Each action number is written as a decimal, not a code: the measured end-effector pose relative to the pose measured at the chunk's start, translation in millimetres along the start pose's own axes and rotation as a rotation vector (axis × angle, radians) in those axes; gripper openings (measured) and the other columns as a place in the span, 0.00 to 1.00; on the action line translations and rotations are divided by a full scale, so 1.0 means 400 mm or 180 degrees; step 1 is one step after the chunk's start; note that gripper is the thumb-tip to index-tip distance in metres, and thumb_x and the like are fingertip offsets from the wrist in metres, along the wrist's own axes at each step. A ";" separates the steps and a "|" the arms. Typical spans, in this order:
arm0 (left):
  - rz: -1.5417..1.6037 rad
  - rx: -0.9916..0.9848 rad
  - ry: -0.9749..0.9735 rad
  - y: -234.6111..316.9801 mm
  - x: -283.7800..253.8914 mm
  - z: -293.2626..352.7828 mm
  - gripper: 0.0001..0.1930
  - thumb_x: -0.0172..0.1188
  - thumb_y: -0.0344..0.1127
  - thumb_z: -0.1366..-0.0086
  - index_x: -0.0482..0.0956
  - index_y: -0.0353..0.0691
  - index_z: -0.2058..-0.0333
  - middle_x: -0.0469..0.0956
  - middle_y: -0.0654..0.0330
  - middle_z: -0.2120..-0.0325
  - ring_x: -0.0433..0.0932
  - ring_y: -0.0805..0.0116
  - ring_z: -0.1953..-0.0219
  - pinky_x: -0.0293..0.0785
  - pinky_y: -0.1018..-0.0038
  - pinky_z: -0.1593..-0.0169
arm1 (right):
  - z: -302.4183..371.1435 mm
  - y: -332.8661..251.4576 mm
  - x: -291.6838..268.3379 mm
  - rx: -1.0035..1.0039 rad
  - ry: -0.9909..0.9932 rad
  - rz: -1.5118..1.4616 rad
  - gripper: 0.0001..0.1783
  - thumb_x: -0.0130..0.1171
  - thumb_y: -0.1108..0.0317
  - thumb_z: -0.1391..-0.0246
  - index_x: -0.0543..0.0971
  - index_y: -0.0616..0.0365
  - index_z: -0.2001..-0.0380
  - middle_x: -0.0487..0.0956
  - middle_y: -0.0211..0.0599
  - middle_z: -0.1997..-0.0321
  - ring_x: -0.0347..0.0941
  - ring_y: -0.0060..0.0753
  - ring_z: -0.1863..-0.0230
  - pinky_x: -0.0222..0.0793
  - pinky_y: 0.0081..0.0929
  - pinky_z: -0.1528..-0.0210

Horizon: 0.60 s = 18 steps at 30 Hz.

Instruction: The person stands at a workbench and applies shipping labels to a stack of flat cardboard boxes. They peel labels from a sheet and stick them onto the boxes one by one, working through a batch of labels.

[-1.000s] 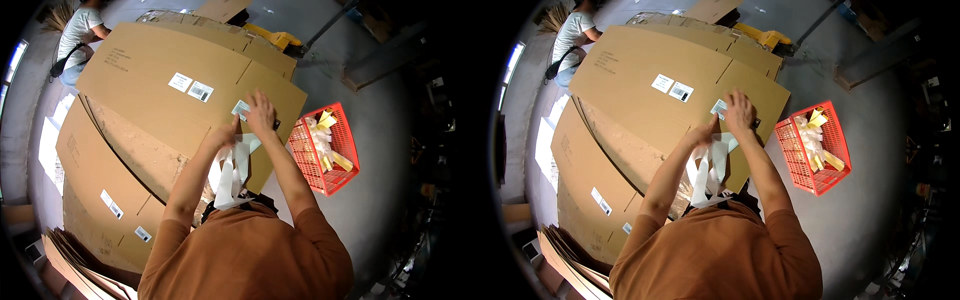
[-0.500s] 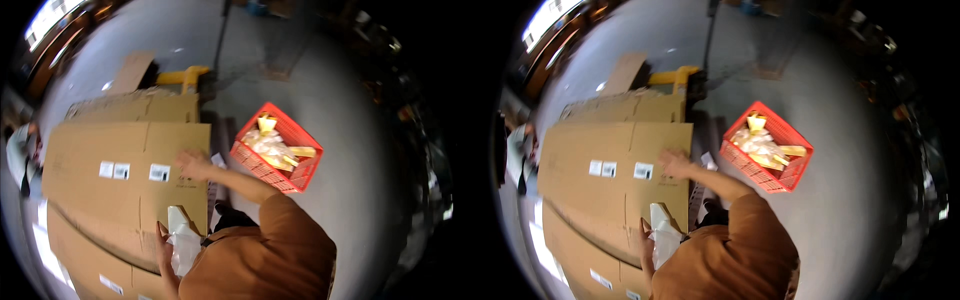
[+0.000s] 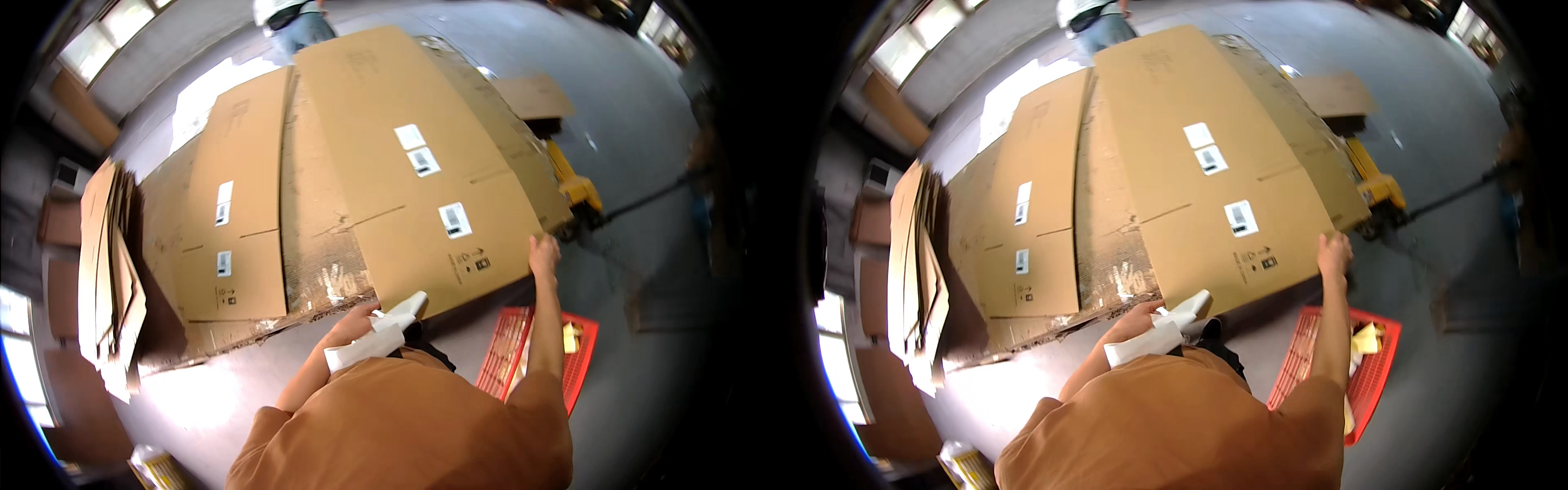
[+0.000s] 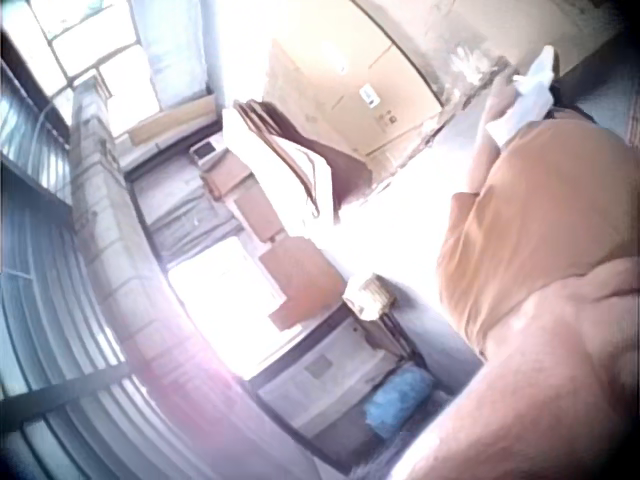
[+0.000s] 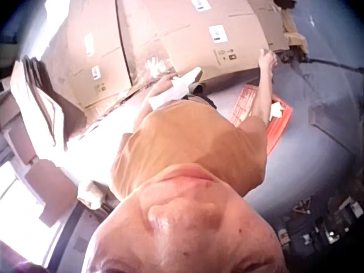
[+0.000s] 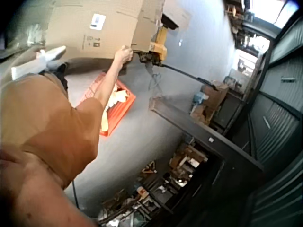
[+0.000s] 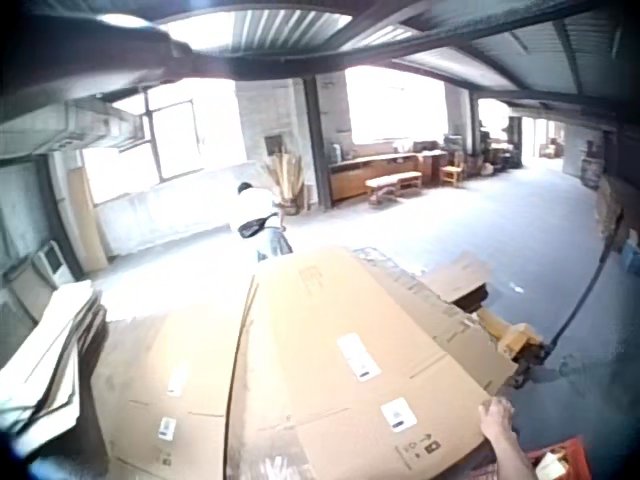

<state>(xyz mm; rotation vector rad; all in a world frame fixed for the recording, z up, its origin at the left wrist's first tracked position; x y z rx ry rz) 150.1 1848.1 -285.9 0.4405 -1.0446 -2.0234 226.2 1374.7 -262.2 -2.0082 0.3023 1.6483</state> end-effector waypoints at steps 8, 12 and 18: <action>-0.0144 0.0060 0.0615 0.058 -0.069 0.082 0.21 0.57 0.31 0.44 0.75 0.38 0.49 0.81 0.52 0.64 0.78 0.64 0.65 0.74 0.70 0.58 | 0.002 0.034 -0.108 0.0617 -0.0658 -0.1024 0.24 0.52 0.50 0.42 0.71 0.66 0.72 0.73 0.42 0.71 0.70 0.43 0.66 0.64 0.37 0.59; -0.0081 0.0379 0.0981 0.037 -0.151 0.118 0.15 0.60 0.28 0.48 0.78 0.33 0.59 0.81 0.54 0.68 0.77 0.67 0.66 0.73 0.72 0.60 | 0.011 -0.038 -0.178 0.0443 -0.1011 -0.1236 0.22 0.54 0.51 0.42 0.70 0.63 0.74 0.69 0.36 0.75 0.66 0.32 0.69 0.63 0.33 0.63; -0.0116 0.0212 0.0584 0.046 -0.272 0.198 0.18 0.60 0.32 0.53 0.80 0.31 0.61 0.81 0.53 0.67 0.78 0.65 0.64 0.73 0.73 0.59 | 0.089 -0.201 -0.197 -0.0136 -0.1440 -0.2459 0.20 0.57 0.57 0.43 0.75 0.65 0.59 0.78 0.35 0.60 0.72 0.29 0.59 0.66 0.28 0.55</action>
Point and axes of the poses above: each hand's wrist, its own z-axis away from the middle knuckle, its own x-axis out of the palm, y = z × x, the point moved 7 cm from there along -z, towards the middle knuckle
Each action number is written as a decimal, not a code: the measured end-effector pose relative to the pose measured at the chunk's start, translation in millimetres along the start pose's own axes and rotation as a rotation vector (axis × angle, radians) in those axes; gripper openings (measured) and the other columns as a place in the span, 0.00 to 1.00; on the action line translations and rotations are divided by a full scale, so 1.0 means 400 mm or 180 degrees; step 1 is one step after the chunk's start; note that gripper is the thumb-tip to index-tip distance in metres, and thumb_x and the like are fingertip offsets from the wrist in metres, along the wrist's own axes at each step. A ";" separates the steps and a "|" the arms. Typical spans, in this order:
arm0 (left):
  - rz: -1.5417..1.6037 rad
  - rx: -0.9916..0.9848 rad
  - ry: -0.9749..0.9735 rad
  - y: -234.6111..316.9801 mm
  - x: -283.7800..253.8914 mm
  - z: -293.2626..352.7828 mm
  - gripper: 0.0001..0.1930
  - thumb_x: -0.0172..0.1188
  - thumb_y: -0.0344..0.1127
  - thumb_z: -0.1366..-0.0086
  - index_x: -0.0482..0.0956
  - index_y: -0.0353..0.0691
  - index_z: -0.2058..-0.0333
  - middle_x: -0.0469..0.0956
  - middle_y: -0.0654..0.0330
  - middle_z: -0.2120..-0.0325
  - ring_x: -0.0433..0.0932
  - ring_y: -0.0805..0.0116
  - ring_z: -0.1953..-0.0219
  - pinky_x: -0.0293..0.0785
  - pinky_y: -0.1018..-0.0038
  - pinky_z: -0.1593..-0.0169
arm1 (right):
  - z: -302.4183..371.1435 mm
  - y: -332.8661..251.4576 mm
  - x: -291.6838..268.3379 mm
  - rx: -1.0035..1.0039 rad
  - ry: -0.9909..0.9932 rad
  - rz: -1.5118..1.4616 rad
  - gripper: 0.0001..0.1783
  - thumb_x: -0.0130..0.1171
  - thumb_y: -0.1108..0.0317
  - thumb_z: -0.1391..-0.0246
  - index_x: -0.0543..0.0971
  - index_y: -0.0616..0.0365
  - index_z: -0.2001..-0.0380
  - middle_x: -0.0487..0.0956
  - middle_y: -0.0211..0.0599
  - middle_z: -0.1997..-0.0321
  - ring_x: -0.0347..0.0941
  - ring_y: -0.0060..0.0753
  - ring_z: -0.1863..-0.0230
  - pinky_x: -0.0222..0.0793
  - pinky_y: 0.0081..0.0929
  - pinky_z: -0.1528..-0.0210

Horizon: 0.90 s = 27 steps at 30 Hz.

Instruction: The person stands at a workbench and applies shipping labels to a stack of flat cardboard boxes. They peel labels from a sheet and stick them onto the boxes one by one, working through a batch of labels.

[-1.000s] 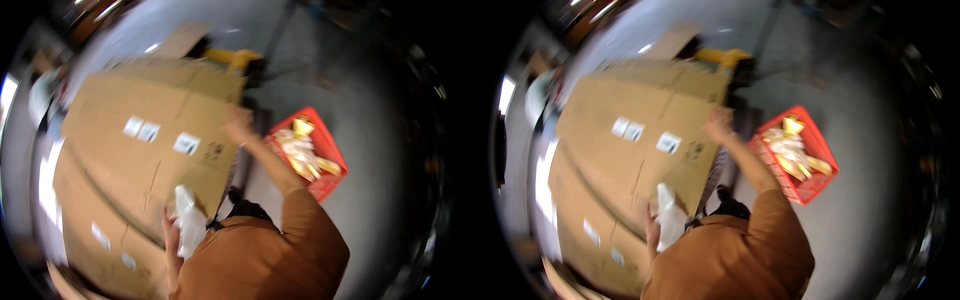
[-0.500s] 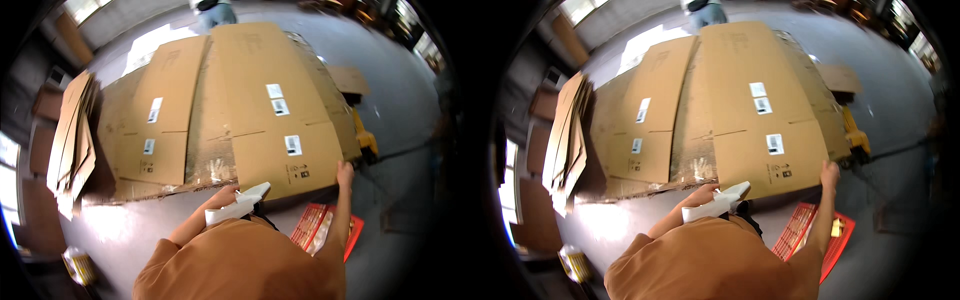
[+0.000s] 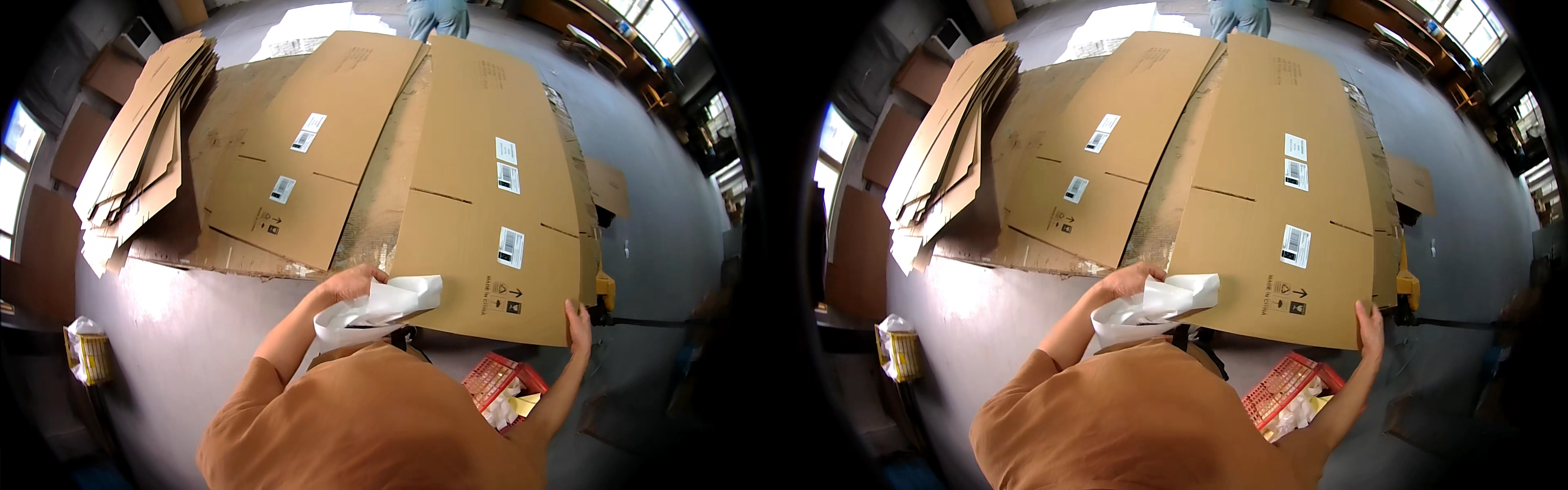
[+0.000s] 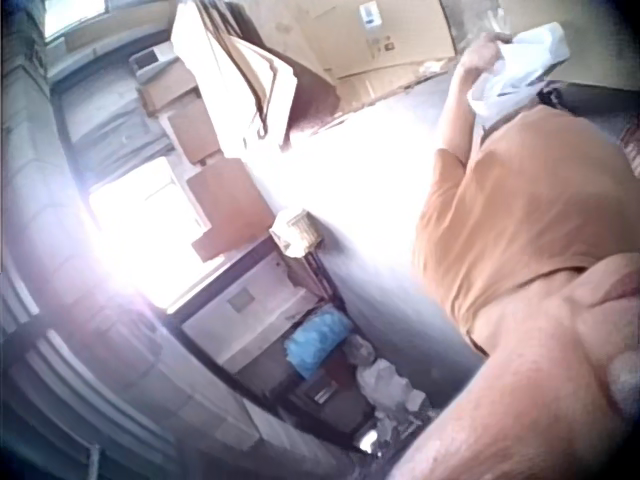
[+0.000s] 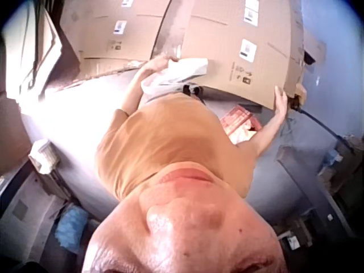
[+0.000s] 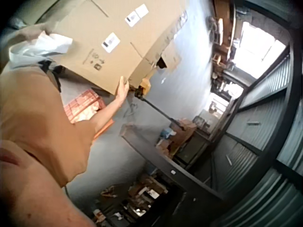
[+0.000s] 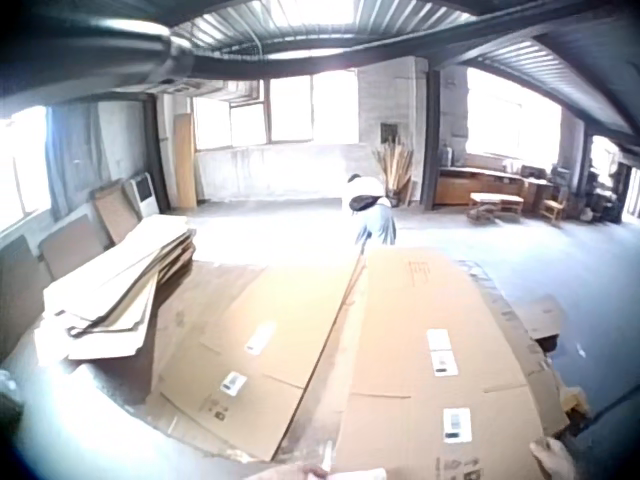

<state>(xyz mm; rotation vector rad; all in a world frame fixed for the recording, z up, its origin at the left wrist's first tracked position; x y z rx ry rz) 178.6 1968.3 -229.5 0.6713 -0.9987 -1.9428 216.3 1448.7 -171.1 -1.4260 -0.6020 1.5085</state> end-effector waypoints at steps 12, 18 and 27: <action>-0.0554 -0.0037 0.1272 0.029 -0.457 0.427 0.13 0.58 0.30 0.50 0.80 0.33 0.64 0.79 0.62 0.72 0.75 0.74 0.66 0.71 0.76 0.60 | 0.171 0.029 0.637 0.0091 -0.0515 -0.2309 0.16 0.55 0.69 0.43 0.74 0.66 0.54 0.78 0.35 0.55 0.73 0.27 0.57 0.69 0.25 0.53; 0.0928 0.0355 0.2748 -0.130 -0.618 0.671 0.25 0.54 0.19 0.48 0.73 0.33 0.48 0.79 0.59 0.73 0.77 0.75 0.72 0.73 0.80 0.67 | 0.139 -0.166 0.964 0.0391 -0.1110 -0.2603 0.17 0.58 0.67 0.44 0.74 0.66 0.54 0.78 0.38 0.57 0.74 0.28 0.59 0.71 0.26 0.58; 0.0550 0.0365 0.2651 -0.143 -0.408 0.768 0.21 0.52 0.13 0.54 0.82 0.32 0.61 0.81 0.57 0.66 0.78 0.70 0.63 0.73 0.73 0.55 | 0.186 -0.240 1.464 0.0621 -0.1268 -0.1425 0.20 0.56 0.62 0.42 0.72 0.66 0.52 0.76 0.45 0.53 0.73 0.39 0.54 0.68 0.34 0.53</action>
Point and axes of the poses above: each hand's wrist, its own z-axis away from the middle knuckle, its own x-axis out of the palm, y = z × x, the point moved 7 cm from there along -z, towards the middle knuckle
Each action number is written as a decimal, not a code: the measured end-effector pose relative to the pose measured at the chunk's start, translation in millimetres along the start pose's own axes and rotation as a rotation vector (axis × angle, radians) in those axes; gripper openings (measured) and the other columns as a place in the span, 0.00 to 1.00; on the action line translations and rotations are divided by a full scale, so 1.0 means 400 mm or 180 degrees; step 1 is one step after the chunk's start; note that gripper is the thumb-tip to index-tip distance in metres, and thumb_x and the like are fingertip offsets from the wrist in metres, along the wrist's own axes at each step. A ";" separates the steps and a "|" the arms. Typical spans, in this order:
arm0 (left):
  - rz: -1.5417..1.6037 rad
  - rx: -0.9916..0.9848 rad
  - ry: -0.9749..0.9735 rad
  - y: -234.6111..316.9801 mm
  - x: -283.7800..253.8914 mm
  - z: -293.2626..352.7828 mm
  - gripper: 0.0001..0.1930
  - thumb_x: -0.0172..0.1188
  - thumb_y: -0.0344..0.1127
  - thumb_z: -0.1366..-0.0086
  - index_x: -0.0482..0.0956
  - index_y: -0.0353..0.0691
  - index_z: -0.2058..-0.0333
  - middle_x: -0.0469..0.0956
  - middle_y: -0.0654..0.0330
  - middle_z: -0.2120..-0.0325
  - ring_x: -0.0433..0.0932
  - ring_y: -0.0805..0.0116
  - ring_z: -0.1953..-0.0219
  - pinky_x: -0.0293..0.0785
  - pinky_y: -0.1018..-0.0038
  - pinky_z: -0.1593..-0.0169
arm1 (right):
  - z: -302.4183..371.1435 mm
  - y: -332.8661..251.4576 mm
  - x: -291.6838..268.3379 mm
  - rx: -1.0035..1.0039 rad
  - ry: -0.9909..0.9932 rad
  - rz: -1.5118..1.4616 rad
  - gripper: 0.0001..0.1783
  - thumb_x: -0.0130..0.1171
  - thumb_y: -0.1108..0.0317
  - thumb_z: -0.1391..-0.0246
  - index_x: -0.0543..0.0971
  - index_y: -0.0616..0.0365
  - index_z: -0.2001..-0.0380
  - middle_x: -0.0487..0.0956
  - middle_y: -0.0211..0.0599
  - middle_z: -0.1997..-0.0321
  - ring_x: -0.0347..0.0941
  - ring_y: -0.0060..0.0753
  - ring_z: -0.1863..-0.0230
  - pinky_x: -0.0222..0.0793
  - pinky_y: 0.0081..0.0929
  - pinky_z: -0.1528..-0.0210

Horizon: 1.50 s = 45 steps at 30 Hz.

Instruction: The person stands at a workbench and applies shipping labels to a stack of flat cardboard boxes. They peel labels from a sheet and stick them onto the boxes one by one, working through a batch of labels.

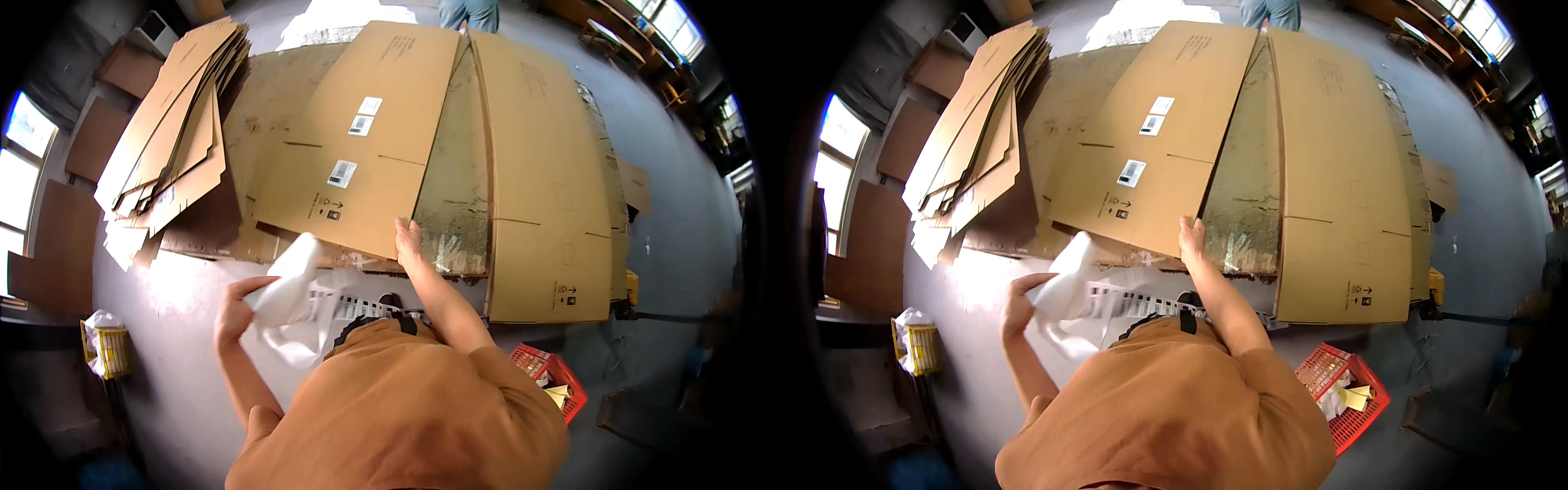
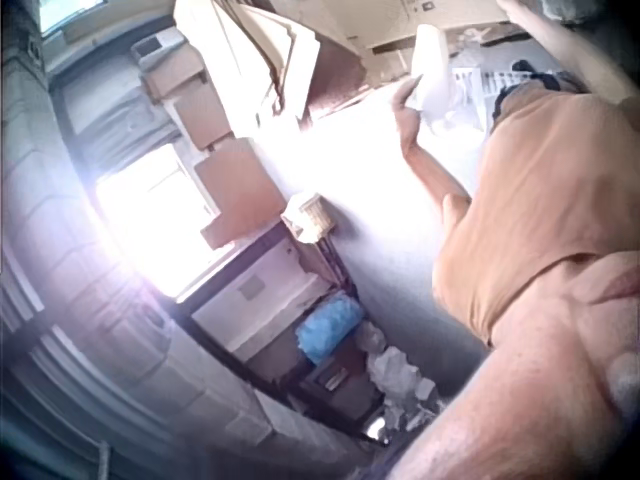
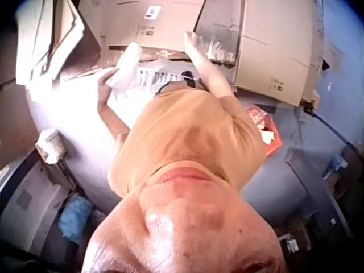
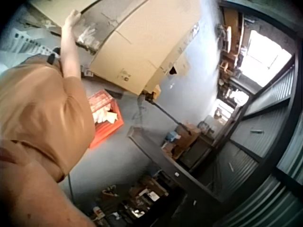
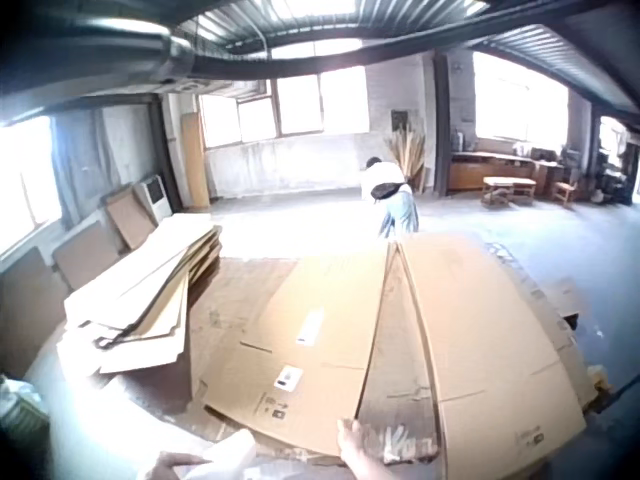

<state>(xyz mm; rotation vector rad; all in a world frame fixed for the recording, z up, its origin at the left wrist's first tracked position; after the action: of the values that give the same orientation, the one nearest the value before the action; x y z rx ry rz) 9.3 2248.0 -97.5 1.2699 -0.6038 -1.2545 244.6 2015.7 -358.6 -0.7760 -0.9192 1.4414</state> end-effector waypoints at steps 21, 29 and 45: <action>0.1068 0.0442 -0.1210 0.309 0.696 -0.357 0.14 0.51 0.27 0.37 0.76 0.30 0.53 0.79 0.54 0.61 0.78 0.67 0.61 0.73 0.73 0.55 | 0.394 -0.419 -0.536 -0.1317 -0.1095 -0.0506 0.09 0.61 0.67 0.44 0.77 0.61 0.63 0.74 0.21 0.70 0.65 0.10 0.70 0.61 0.12 0.66; -0.0981 0.1312 -0.1112 0.299 0.842 -0.305 0.13 0.55 0.30 0.42 0.79 0.31 0.60 0.81 0.46 0.69 0.81 0.63 0.68 0.75 0.70 0.62 | 0.466 -0.473 -0.671 -0.1339 -0.1458 -0.0101 0.33 0.57 0.79 0.48 0.60 0.58 0.39 0.76 0.35 0.59 0.71 0.20 0.62 0.68 0.19 0.60; -0.1236 0.3411 -0.1672 0.337 0.987 -0.091 0.36 0.68 0.27 0.53 0.68 0.48 0.42 0.60 0.47 0.43 0.63 0.44 0.43 0.64 0.59 0.41 | 0.411 -0.425 -0.722 -0.0774 -0.1099 -0.0075 0.19 0.59 0.77 0.47 0.72 0.65 0.50 0.79 0.31 0.64 0.72 0.14 0.65 0.68 0.14 0.60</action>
<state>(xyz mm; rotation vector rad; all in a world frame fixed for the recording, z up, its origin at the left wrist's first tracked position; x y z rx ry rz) 201.9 1876.1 -94.6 1.9924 -1.6083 -1.6738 202.5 1710.6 -147.5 -0.7002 -1.3830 1.4859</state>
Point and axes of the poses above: each hand's wrist, its own z-axis away from the middle knuckle, its own x-axis out of the palm, y = z × x, the point moved 7 cm from there along -z, towards the middle knuckle
